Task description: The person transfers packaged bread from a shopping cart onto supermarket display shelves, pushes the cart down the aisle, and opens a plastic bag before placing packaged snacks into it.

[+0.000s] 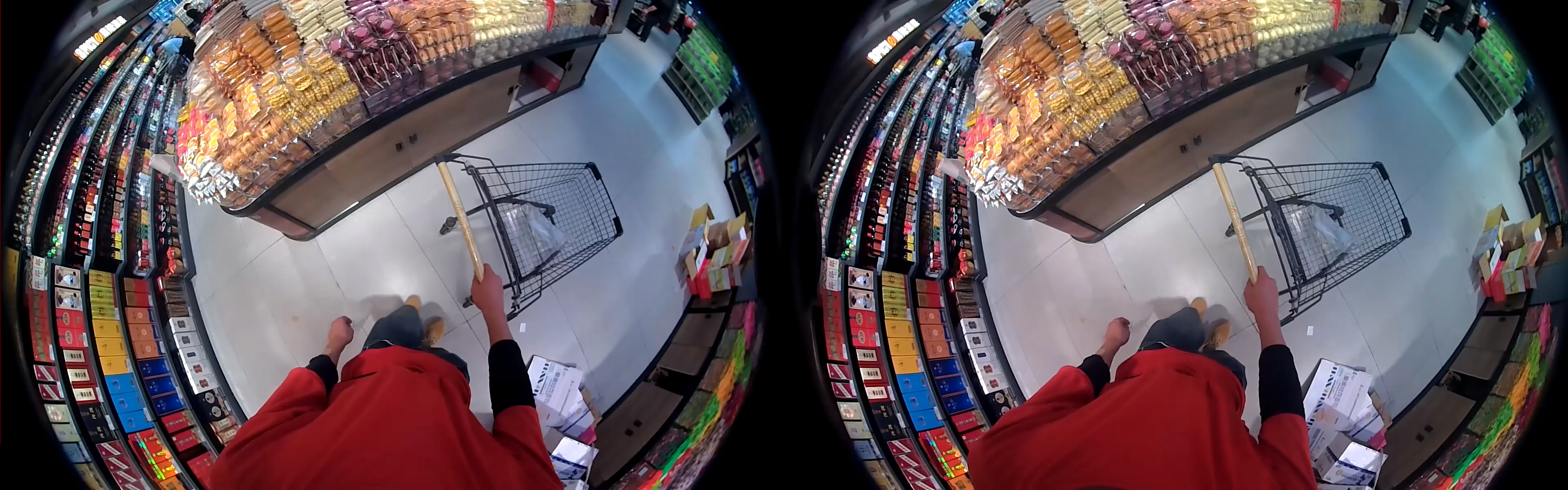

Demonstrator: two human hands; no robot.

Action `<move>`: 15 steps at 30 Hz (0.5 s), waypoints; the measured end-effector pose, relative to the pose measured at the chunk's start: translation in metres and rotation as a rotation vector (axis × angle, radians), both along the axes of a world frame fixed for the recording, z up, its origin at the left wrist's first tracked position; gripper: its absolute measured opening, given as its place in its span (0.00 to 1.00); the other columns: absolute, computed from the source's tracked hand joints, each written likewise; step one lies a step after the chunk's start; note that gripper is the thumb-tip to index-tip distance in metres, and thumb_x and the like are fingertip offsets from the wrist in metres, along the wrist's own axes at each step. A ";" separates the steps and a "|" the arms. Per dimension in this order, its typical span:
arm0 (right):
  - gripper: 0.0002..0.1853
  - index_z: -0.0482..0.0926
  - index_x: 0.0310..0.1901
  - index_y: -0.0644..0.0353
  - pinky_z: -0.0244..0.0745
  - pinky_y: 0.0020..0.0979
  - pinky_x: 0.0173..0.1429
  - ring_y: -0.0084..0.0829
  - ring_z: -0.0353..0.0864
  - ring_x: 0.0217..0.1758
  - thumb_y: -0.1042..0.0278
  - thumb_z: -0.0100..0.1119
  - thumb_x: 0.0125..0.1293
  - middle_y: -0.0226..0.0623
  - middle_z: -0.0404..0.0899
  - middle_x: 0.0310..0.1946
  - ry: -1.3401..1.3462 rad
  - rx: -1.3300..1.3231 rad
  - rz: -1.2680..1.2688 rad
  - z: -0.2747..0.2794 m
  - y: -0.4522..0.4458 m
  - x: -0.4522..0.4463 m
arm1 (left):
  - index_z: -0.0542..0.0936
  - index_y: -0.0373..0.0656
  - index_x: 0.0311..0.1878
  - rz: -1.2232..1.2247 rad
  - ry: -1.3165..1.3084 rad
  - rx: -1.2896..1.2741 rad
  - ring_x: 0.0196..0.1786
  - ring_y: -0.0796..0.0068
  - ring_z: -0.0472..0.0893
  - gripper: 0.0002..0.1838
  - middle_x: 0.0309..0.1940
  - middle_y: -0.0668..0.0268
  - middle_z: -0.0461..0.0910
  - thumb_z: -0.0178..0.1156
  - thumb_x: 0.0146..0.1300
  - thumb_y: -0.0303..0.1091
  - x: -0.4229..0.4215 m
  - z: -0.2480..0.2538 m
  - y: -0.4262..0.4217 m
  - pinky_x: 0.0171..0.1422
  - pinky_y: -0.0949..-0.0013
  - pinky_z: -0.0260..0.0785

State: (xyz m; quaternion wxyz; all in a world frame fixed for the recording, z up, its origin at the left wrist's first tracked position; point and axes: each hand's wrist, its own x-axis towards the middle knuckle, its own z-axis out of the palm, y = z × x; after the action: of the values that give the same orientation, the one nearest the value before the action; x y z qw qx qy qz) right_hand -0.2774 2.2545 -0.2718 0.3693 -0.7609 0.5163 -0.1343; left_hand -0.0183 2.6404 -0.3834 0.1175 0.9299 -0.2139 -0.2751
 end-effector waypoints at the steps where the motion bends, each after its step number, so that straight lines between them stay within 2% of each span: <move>1: 0.08 0.76 0.42 0.64 0.75 0.58 0.41 0.66 0.80 0.38 0.68 0.58 0.68 0.61 0.81 0.31 -0.004 0.008 0.004 -0.003 -0.012 -0.001 | 0.86 0.39 0.48 -0.028 0.020 0.025 0.55 0.46 0.83 0.16 0.48 0.46 0.85 0.55 0.58 0.27 -0.004 0.000 -0.014 0.61 0.54 0.75; 3: 0.09 0.75 0.44 0.65 0.77 0.57 0.43 0.65 0.82 0.39 0.71 0.56 0.66 0.62 0.82 0.32 -0.038 0.035 0.062 -0.006 -0.040 -0.004 | 0.86 0.39 0.48 -0.061 0.039 0.048 0.55 0.46 0.83 0.16 0.48 0.46 0.85 0.55 0.58 0.28 -0.004 -0.006 -0.037 0.61 0.54 0.75; 5: 0.09 0.75 0.44 0.66 0.77 0.58 0.43 0.65 0.81 0.39 0.71 0.56 0.66 0.63 0.82 0.32 -0.032 0.034 0.063 -0.009 -0.067 -0.003 | 0.86 0.39 0.47 -0.171 0.074 0.106 0.55 0.48 0.83 0.16 0.49 0.47 0.85 0.54 0.59 0.28 -0.008 -0.035 -0.049 0.61 0.53 0.75; 7: 0.09 0.74 0.44 0.66 0.76 0.58 0.43 0.66 0.81 0.40 0.72 0.56 0.66 0.63 0.81 0.32 -0.020 0.035 0.062 -0.012 -0.091 -0.009 | 0.85 0.39 0.47 -0.178 0.105 0.147 0.56 0.47 0.83 0.15 0.51 0.48 0.84 0.56 0.60 0.29 -0.012 -0.050 -0.072 0.60 0.52 0.76; 9: 0.08 0.74 0.45 0.64 0.75 0.57 0.40 0.66 0.80 0.39 0.70 0.57 0.68 0.62 0.81 0.31 -0.032 0.053 0.088 -0.009 -0.120 -0.013 | 0.88 0.40 0.43 -0.148 0.143 0.321 0.53 0.47 0.84 0.12 0.45 0.47 0.86 0.59 0.60 0.32 -0.015 -0.071 -0.103 0.56 0.52 0.78; 13: 0.09 0.74 0.45 0.63 0.75 0.59 0.41 0.65 0.81 0.39 0.70 0.57 0.67 0.61 0.81 0.31 0.012 0.056 0.076 -0.004 -0.180 -0.026 | 0.88 0.41 0.42 -0.117 0.174 0.338 0.53 0.45 0.84 0.12 0.46 0.46 0.85 0.61 0.60 0.34 -0.019 -0.073 -0.192 0.55 0.51 0.79; 15: 0.10 0.75 0.45 0.63 0.75 0.60 0.42 0.64 0.81 0.38 0.69 0.58 0.65 0.60 0.82 0.31 0.208 -0.003 0.032 0.004 -0.207 -0.034 | 0.87 0.40 0.43 -0.152 0.194 0.332 0.53 0.44 0.84 0.12 0.47 0.45 0.85 0.58 0.63 0.35 -0.017 -0.071 -0.250 0.56 0.49 0.78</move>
State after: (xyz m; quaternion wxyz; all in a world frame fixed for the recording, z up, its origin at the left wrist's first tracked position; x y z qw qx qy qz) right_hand -0.3113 2.0472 -0.2679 0.3146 -0.7796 0.5393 -0.0494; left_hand -0.0349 2.3906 -0.4539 -0.0383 0.8868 -0.2231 -0.4029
